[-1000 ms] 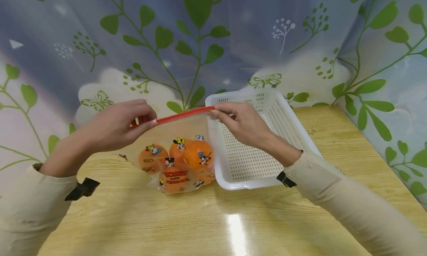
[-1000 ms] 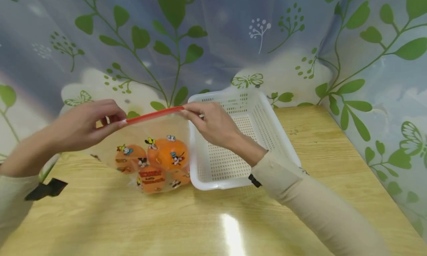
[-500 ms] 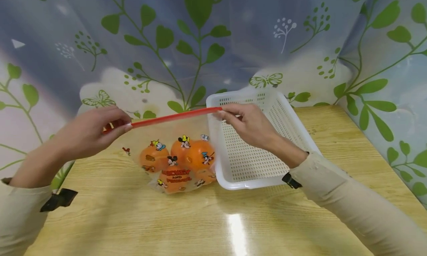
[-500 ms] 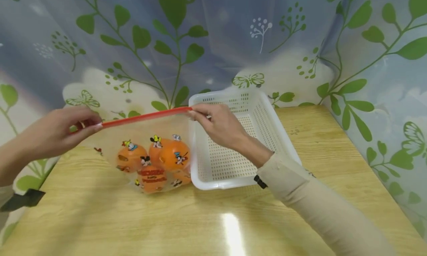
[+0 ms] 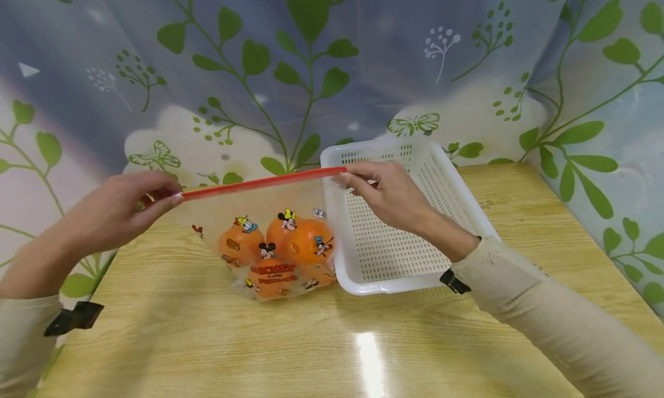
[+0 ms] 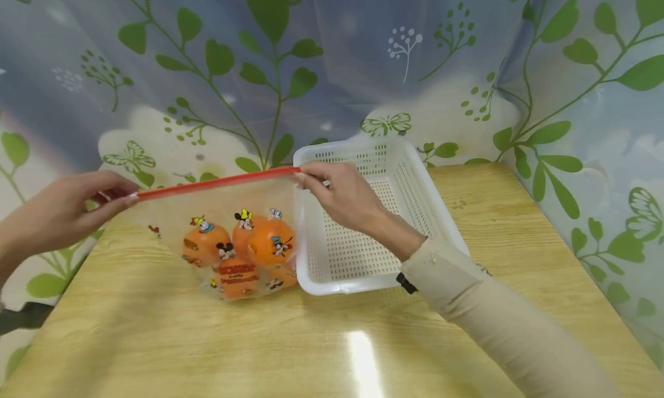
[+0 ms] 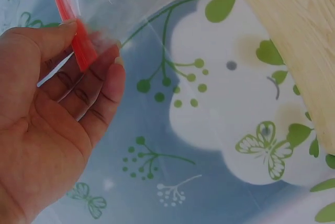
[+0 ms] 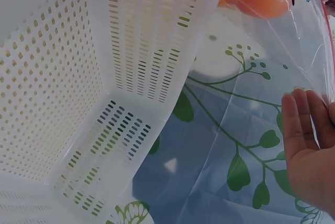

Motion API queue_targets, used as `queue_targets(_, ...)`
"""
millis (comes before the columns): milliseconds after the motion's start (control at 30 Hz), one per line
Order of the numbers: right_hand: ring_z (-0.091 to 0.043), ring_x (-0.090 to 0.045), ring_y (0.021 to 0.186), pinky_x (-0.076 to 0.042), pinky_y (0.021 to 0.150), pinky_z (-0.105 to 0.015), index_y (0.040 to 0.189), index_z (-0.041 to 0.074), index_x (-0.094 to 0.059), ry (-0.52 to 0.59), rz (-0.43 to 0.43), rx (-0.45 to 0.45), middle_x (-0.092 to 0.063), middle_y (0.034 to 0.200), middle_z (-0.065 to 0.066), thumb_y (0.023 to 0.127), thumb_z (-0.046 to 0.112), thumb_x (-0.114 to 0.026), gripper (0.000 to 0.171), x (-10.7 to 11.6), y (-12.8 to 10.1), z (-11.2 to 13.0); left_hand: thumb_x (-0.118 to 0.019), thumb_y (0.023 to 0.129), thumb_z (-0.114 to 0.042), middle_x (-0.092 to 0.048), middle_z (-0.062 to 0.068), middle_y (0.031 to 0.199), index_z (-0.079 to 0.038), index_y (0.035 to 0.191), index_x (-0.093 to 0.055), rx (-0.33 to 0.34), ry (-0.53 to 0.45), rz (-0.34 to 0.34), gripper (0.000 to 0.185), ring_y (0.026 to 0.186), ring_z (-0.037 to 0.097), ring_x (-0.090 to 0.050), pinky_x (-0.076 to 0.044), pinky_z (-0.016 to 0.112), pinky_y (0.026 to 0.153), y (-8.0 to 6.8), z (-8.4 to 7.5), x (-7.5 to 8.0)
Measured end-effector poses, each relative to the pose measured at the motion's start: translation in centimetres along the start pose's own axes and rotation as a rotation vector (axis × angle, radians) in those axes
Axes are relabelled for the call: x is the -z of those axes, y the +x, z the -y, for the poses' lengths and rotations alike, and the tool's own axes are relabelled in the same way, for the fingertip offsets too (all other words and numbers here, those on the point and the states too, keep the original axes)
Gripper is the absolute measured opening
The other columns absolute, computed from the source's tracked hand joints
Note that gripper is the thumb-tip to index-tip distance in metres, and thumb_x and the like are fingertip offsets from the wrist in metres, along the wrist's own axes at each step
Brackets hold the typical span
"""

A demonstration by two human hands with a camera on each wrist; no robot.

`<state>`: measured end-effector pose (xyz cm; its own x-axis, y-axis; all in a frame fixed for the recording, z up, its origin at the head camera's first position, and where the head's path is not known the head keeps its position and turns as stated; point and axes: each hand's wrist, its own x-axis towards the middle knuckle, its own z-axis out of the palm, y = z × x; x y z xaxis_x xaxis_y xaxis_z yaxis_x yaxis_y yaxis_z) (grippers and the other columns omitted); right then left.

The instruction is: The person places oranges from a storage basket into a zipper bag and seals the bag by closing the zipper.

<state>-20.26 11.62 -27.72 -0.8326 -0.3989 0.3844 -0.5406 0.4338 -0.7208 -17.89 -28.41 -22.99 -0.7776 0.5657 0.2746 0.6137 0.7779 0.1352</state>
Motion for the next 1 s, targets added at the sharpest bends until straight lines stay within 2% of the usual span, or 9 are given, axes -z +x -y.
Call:
queue_targets(233, -0.015, -0.069, 0.080, -0.054, 0.069, -0.032, 0.110, 0.012, -0.073, 0.017, 0.006, -0.040, -0.069, 0.102, -0.003, 0.096, 0.021, -0.059, 0.022, 0.1, -0.3, -0.3, -0.064, 0.091, -0.007, -0.063, -0.005, 0.087, -0.011, 0.102, -0.066, 0.001, 0.024, -0.025, 0.012, 0.077, 0.007, -0.058, -0.049, 0.021, 0.066, -0.7, 0.6, 0.3)
queue_targets(367, -0.016, -0.069, 0.082, -0.056, 0.072, -0.032, 0.110, 0.011, -0.073, 0.042, 0.002, -0.038, -0.069, 0.105, -0.004, 0.096, 0.020, -0.059, 0.022, 0.0, -0.3, -0.3, -0.064, 0.090, -0.004, -0.063, -0.005, 0.086, -0.011, 0.098, -0.066, 0.030, 0.004, -0.046, 0.011, 0.076, 0.005, -0.057, -0.047, 0.014, 0.065, -1.2, 0.8, 0.1)
queue_targets(467, -0.016, -0.068, 0.087, -0.056, 0.074, -0.032, 0.110, 0.007, -0.072, 0.105, 0.016, -0.030, -0.069, 0.106, -0.005, 0.096, 0.018, -0.059, 0.022, -0.1, -0.3, -0.2, -0.062, 0.092, -0.007, -0.065, -0.004, 0.087, -0.010, 0.101, -0.067, 0.083, -0.025, -0.055, 0.010, 0.077, 0.007, -0.059, -0.048, 0.016, 0.065, -1.5, 0.8, -0.3)
queue_targets(533, -0.017, -0.067, 0.090, -0.056, 0.075, -0.031, 0.109, 0.005, -0.071, 0.174, 0.047, -0.041, -0.068, 0.107, -0.006, 0.097, 0.016, -0.058, 0.021, -0.1, -0.2, -0.3, -0.062, 0.093, -0.012, -0.065, -0.002, 0.090, -0.010, 0.103, -0.067, 0.156, -0.072, -0.060, 0.011, 0.076, 0.007, -0.059, -0.048, 0.019, 0.062, -1.9, 0.9, -0.7)
queue_targets(633, -0.019, -0.066, 0.093, -0.056, 0.076, -0.030, 0.107, 0.002, -0.068, 0.265, 0.099, -0.086, -0.068, 0.106, -0.007, 0.097, 0.017, -0.058, 0.021, -0.2, -0.2, -0.6, -0.062, 0.094, -0.017, -0.065, 0.000, 0.093, -0.012, 0.107, -0.066, 0.279, -0.217, -0.073, 0.014, 0.075, 0.007, -0.061, -0.048, 0.021, 0.060, -2.7, 1.0, -1.5)
queue_targets(700, -0.019, -0.067, 0.091, -0.055, 0.077, -0.030, 0.103, 0.003, -0.067, 0.287, 0.119, -0.121, -0.069, 0.103, -0.007, 0.096, 0.019, -0.060, 0.019, -0.3, -0.1, -0.8, -0.062, 0.094, -0.016, -0.064, -0.001, 0.097, -0.011, 0.110, -0.064, 0.328, -0.335, -0.103, 0.016, 0.077, 0.005, -0.062, -0.048, 0.018, 0.061, -3.2, 1.1, -2.3)
queue_targets(833, -0.019, -0.068, 0.088, -0.055, 0.078, -0.030, 0.099, 0.005, -0.066, 0.292, 0.125, -0.168, -0.070, 0.100, -0.006, 0.093, 0.022, -0.065, 0.018, -0.4, 0.0, -1.0, -0.060, 0.093, -0.003, -0.066, -0.004, 0.101, -0.003, 0.114, -0.059, 0.323, -0.618, -0.199, 0.021, 0.083, 0.007, -0.066, -0.051, 0.016, 0.070, -3.7, 1.3, -4.2)
queue_targets(1000, -0.025, -0.067, 0.091, -0.056, 0.077, -0.031, 0.094, 0.003, -0.067, 0.313, 0.116, -0.199, -0.070, 0.097, -0.009, 0.093, 0.022, -0.064, 0.019, -0.5, 0.4, -0.6, -0.061, 0.090, 0.006, -0.072, 0.002, 0.094, 0.005, 0.104, -0.062, 0.313, -1.048, -0.364, 0.014, 0.083, 0.013, -0.067, -0.053, 0.020, 0.076, -3.1, 1.1, -6.2)
